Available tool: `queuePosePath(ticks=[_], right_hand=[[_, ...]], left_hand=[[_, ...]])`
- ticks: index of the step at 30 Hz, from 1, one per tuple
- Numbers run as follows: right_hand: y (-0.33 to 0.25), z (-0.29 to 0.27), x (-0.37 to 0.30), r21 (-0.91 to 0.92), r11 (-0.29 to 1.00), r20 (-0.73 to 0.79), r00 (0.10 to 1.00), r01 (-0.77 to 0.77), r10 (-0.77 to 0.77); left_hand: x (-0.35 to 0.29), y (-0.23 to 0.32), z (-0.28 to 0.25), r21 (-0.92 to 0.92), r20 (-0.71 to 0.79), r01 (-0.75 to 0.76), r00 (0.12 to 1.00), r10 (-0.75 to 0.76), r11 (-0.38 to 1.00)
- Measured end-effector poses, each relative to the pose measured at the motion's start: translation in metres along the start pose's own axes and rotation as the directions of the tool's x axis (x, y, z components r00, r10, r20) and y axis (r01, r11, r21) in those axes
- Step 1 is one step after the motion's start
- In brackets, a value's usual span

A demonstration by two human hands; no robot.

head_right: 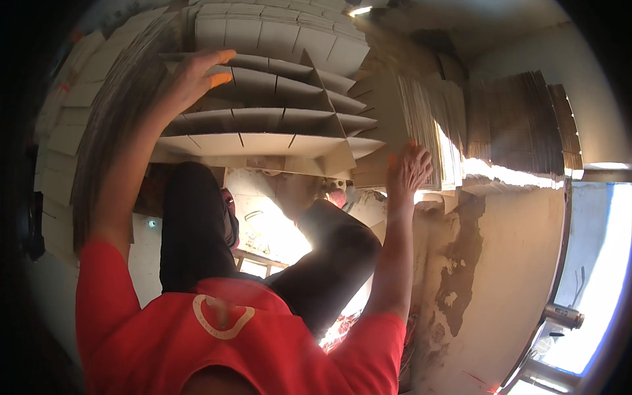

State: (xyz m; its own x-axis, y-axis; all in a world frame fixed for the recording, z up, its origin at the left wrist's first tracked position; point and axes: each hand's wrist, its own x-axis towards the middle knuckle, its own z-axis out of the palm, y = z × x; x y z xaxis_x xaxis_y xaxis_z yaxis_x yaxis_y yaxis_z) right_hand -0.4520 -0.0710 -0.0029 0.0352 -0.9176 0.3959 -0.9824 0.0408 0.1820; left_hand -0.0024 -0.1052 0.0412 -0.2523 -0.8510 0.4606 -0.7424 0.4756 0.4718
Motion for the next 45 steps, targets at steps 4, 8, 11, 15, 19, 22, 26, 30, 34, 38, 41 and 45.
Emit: queuePosePath(ticks=[4,8,11,15,19,22,26,30,34,38,41,45], right_hand=[[0.012,0.007,0.018,0.101,0.993,0.028,0.998,-0.059,0.056],[0.011,-0.016,0.032,0.334,0.882,0.148,0.942,-0.333,0.300],[0.008,-0.037,0.032,0.513,0.802,-0.022,0.930,-0.306,0.368],[-0.015,-0.110,0.025,0.902,0.413,-0.014,0.947,-0.127,0.322],[-0.053,-0.170,0.010,0.902,0.410,0.101,0.989,-0.137,0.108],[-0.069,-0.175,0.005,0.894,0.426,0.170,0.985,-0.139,-0.034],[-0.084,-0.174,0.002,0.906,0.403,0.167,0.984,-0.128,-0.061],[-0.090,-0.167,0.002,0.934,0.341,0.158,0.980,-0.109,-0.121],[-0.093,-0.165,0.004,0.931,0.358,0.132,0.980,-0.070,-0.152],[-0.100,-0.157,0.003,0.929,0.360,0.148,0.980,-0.092,-0.131],[-0.099,-0.154,0.005,0.929,0.362,0.131,0.983,-0.075,-0.131],[-0.099,-0.146,0.007,0.942,0.331,0.121,0.979,-0.060,-0.167]], left_hand=[[-0.040,0.051,-0.015,-0.075,-0.032,0.070,0.997,-0.072,0.995],[-0.064,0.053,-0.007,-0.088,0.011,0.057,0.998,-0.056,0.995],[-0.068,0.054,0.002,0.004,0.136,0.072,0.988,-0.072,0.997],[-0.065,0.055,0.011,0.149,0.085,-0.086,0.994,0.074,0.985],[-0.065,0.065,0.012,0.155,0.297,0.009,0.953,-0.056,0.988],[-0.061,0.046,0.024,0.073,0.282,-0.001,0.959,-0.020,0.997],[-0.056,0.043,0.026,-0.045,0.280,0.085,0.957,-0.069,0.995],[-0.055,0.044,0.025,-0.088,0.295,0.108,0.952,-0.078,0.990],[-0.057,0.043,0.031,-0.110,0.230,0.123,0.969,-0.095,0.986],[-0.057,0.047,0.032,-0.129,0.292,0.271,0.930,-0.224,0.954],[-0.054,0.051,0.027,-0.118,0.285,0.252,0.935,-0.210,0.961],[-0.049,0.049,0.027,-0.099,0.294,0.218,0.939,-0.180,0.971]])
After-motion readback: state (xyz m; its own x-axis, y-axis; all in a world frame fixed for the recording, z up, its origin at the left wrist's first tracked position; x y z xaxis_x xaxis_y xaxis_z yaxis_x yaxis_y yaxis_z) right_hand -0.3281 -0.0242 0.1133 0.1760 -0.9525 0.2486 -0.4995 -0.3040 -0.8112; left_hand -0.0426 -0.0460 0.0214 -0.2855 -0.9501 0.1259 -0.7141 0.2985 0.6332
